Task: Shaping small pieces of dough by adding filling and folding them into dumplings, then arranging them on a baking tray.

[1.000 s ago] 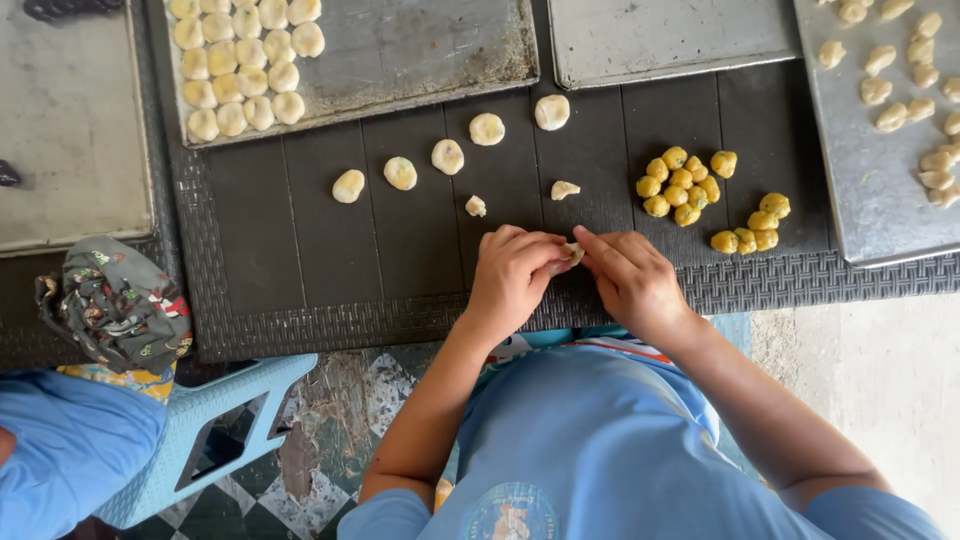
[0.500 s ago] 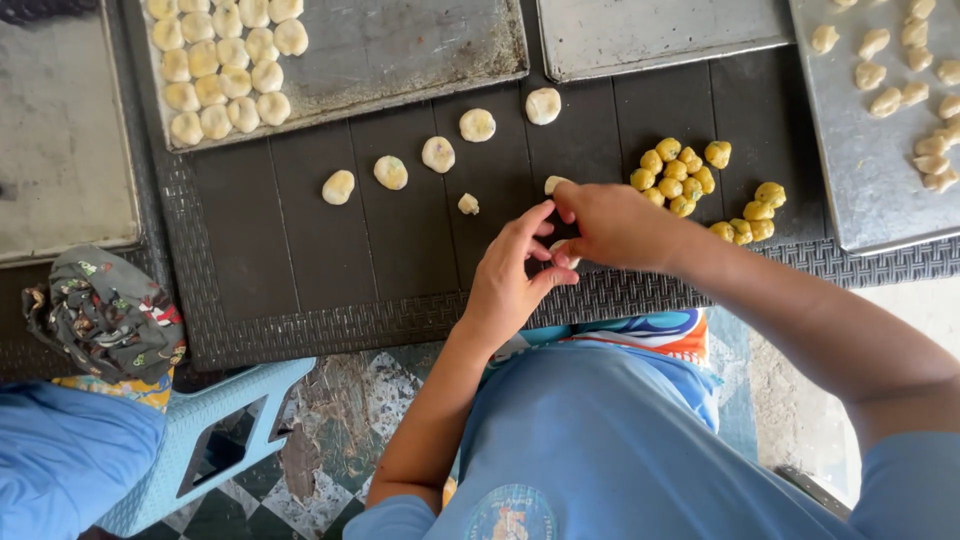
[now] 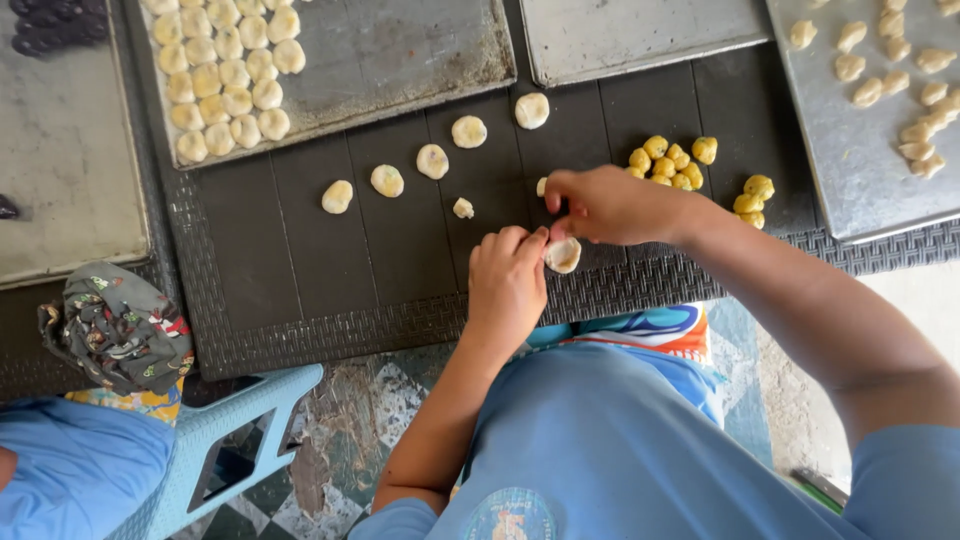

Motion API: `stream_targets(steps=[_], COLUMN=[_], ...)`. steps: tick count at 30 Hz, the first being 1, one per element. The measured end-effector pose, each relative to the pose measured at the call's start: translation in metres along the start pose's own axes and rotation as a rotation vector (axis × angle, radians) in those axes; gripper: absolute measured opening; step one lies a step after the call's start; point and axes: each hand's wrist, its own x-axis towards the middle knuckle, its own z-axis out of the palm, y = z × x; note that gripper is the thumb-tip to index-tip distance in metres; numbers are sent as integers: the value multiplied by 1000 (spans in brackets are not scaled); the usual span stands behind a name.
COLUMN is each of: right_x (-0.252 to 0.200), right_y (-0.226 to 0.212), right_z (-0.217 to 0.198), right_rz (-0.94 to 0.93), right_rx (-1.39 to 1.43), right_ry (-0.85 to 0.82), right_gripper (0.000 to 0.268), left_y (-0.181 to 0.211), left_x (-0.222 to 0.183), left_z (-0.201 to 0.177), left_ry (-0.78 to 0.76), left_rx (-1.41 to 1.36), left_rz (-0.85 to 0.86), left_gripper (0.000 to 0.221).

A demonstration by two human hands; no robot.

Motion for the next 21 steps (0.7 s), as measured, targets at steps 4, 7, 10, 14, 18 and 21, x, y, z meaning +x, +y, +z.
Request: stream_targets(steps=[4,7,10,14,18,21], right_x=[21,43,40,2,-21,-9], right_y=[35,51,50,29,6,24], right_z=[38,57,56,34,51,88], right_rz=[-44,-260,-248,-211,-109,-225], right_rx=[-283,-581,-596,350,379,-14], right_ry=[430,668,759,558,637,844], right_gripper=[42,29,10,13,29,13], left_y=[14,19,13,-7,-61,-31], left_x=[-2,6,4,6,-18,-5], left_z=[11,12,-4,-89,-89,-62], left_ry=[3,-3,23,256,296,349], left_rx=[8,-56,-325,-250,150,-55], left_rz=[-38,-28,-66,-188,-257,-188], left_gripper=[12,26,31,21,24,13])
